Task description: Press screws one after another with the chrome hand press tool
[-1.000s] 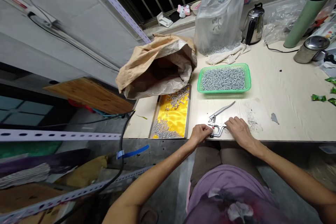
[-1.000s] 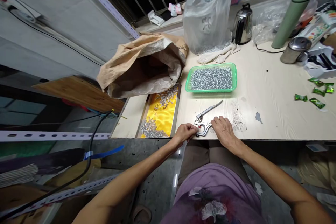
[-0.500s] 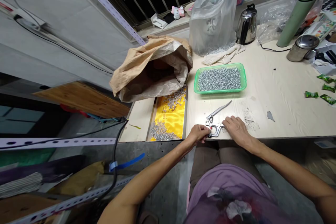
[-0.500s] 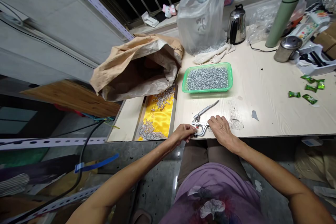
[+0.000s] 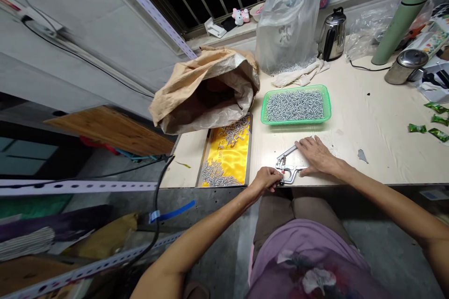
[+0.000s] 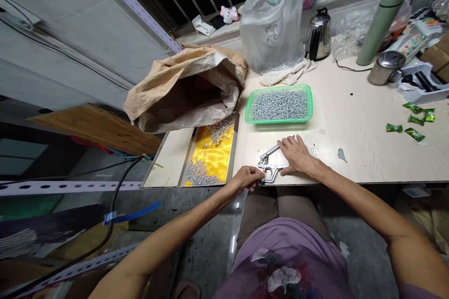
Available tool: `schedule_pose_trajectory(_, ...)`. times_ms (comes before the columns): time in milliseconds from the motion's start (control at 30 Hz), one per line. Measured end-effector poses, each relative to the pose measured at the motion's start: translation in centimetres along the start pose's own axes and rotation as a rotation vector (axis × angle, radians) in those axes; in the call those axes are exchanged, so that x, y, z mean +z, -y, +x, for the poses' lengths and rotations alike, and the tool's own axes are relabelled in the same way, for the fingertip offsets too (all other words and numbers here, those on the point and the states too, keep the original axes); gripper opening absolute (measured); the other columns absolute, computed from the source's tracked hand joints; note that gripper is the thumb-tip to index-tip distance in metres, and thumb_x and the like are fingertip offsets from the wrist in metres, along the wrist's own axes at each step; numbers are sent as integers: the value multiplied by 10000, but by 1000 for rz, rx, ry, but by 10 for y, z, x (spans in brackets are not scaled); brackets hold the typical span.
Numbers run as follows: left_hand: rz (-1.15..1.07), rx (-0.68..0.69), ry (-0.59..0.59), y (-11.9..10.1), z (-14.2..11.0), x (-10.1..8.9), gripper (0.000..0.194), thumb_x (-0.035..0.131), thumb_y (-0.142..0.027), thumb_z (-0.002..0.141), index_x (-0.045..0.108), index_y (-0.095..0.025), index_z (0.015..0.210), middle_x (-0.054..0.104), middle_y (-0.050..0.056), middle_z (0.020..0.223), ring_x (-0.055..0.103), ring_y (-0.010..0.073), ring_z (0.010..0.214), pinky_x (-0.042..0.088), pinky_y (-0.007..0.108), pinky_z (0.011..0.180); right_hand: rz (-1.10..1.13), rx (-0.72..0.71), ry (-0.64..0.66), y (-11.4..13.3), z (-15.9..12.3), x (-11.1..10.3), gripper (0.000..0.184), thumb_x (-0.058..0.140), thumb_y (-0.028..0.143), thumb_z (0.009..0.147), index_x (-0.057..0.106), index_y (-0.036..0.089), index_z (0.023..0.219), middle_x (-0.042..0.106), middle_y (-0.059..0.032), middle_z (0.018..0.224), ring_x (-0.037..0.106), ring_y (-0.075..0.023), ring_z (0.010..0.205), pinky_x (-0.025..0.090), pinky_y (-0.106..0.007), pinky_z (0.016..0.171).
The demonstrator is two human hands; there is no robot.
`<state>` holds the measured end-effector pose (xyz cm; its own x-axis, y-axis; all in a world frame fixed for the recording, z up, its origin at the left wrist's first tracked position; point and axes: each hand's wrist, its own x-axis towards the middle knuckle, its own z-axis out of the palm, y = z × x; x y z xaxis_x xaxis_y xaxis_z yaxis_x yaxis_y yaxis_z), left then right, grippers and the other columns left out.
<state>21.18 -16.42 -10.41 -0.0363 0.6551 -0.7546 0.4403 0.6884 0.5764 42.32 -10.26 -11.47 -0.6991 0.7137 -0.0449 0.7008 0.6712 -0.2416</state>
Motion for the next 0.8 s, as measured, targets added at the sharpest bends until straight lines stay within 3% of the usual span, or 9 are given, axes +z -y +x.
schedule_pose_trajectory(267,29,-18,-1,0,0,2,136,643,-186,758,591,-119,651,457,-86,419,409,32,343,380,139,375,3,-72,32,-9,0,-6,964,772,579,577,430,80,1328,508,-208,1252,450,-353,1130,400,-446,921)
schedule_pose_trajectory(500,199,-22,-31,-9,-13,1,196,598,-262,815,607,-129,672,512,-45,484,511,85,440,445,197,467,-14,-96,-88,-1,-2,-7,589,801,385,628,576,136,1112,596,-120,982,528,-271,909,436,-377,794)
schedule_pose_trajectory(567,370,87,-128,-10,-18,1,202,602,-302,820,638,-137,709,593,-4,590,594,125,583,492,231,577,-8,-94,-108,-1,-2,-4,491,803,342,630,599,149,1034,595,-101,926,532,-255,872,447,-347,729)
schedule_pose_trajectory(667,668,405,-322,-13,-20,6,183,606,-341,832,663,-168,843,669,50,884,622,189,888,506,288,777,-3,-100,-131,0,-3,0,445,802,295,633,600,153,1003,592,-89,900,535,-246,854,456,-329,682)
schedule_pose_trajectory(800,955,790,-295,-24,-7,19,360,654,-389,814,569,-195,1105,582,88,1199,523,237,1101,491,349,879,-38,-122,-162,2,-5,4,424,786,256,643,591,160,1008,599,-84,885,541,-244,844,467,-335,676)
